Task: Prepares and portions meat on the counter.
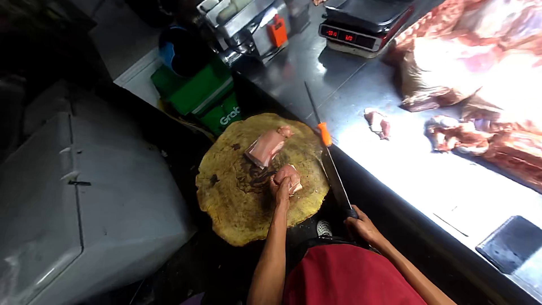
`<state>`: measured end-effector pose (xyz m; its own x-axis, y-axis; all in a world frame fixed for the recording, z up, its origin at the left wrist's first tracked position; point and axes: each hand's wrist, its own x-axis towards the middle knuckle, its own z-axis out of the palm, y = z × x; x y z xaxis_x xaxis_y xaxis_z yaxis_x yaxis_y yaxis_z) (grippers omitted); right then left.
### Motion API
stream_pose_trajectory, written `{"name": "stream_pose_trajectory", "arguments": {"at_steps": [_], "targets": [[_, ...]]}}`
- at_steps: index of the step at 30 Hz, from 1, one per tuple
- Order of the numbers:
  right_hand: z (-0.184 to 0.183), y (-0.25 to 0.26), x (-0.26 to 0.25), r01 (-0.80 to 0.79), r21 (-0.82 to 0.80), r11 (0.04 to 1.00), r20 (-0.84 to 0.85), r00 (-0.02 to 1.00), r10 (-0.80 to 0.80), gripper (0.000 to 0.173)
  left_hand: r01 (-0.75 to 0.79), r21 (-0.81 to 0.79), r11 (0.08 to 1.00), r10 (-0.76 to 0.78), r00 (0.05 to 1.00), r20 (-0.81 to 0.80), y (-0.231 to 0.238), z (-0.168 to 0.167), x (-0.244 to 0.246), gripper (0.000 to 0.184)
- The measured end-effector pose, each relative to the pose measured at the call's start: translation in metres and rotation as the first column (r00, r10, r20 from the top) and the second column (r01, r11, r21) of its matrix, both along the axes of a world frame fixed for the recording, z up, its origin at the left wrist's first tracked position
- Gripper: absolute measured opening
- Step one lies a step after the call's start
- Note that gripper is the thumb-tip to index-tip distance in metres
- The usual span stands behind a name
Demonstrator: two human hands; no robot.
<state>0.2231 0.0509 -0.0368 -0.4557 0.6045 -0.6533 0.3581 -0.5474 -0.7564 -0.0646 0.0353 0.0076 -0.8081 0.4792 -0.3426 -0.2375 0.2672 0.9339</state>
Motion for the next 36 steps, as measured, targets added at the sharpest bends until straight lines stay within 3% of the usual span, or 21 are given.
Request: {"name": "stream_pose_trajectory", "arguments": {"at_steps": [3, 5, 7, 9, 13, 18, 25, 30, 33, 36], "targets": [[0.003, 0.002, -0.001, 0.009, -0.006, 1.000, 0.027, 1.000, -0.009, 0.049, -0.012, 0.041, 0.999, 0.015, 0.997, -0.072, -0.009, 0.004, -0.003, 0.060], [0.006, 0.003, -0.001, -0.019, 0.056, 0.998, 0.093, 0.996, 0.014, 0.046, 0.023, -0.123, 0.992, -0.048, 0.978, -0.205, -0.019, -0.008, -0.006, 0.061], [0.011, 0.002, 0.000, -0.115, 0.199, 0.973, 0.223, 0.972, 0.070, 0.045, 0.058, -0.385, 0.921, -0.185, 0.936, -0.300, -0.032, -0.022, -0.009, 0.064], [0.018, 0.004, 0.000, -0.230, 0.310, 0.922, 0.326, 0.937, 0.124, 0.048, 0.069, -0.471, 0.879, -0.240, 0.918, -0.314, -0.037, -0.025, -0.009, 0.061], [0.034, -0.002, -0.005, -0.321, 0.365, 0.874, 0.306, 0.928, 0.213, 0.049, 0.085, -0.489, 0.868, -0.253, 0.923, -0.291, -0.043, -0.017, -0.009, 0.055], [0.049, -0.012, -0.036, -0.384, 0.319, 0.866, 0.205, 0.920, 0.333, 0.047, 0.078, -0.507, 0.858, -0.230, 0.942, -0.243, -0.048, -0.014, -0.021, 0.055], [0.054, -0.007, -0.064, -0.586, 0.381, 0.715, 0.296, 0.810, 0.506, 0.049, 0.057, -0.379, 0.924, -0.167, 0.950, -0.263, -0.064, -0.015, -0.032, 0.053], [0.060, -0.018, -0.073, -0.532, 0.401, 0.746, 0.254, 0.847, 0.467, 0.049, 0.114, -0.444, 0.889, -0.305, 0.870, -0.387, -0.065, -0.018, -0.036, 0.031], [0.074, -0.028, -0.080, -0.453, 0.466, 0.760, 0.190, 0.890, 0.414, 0.049, 0.157, -0.529, 0.834, -0.396, 0.838, -0.376, -0.064, -0.007, -0.032, 0.033], [0.099, -0.037, -0.089, -0.314, 0.550, 0.774, 0.008, 0.928, 0.371, 0.051, 0.193, -0.562, 0.804, -0.458, 0.805, -0.378, -0.066, -0.007, -0.029, 0.031]]}}
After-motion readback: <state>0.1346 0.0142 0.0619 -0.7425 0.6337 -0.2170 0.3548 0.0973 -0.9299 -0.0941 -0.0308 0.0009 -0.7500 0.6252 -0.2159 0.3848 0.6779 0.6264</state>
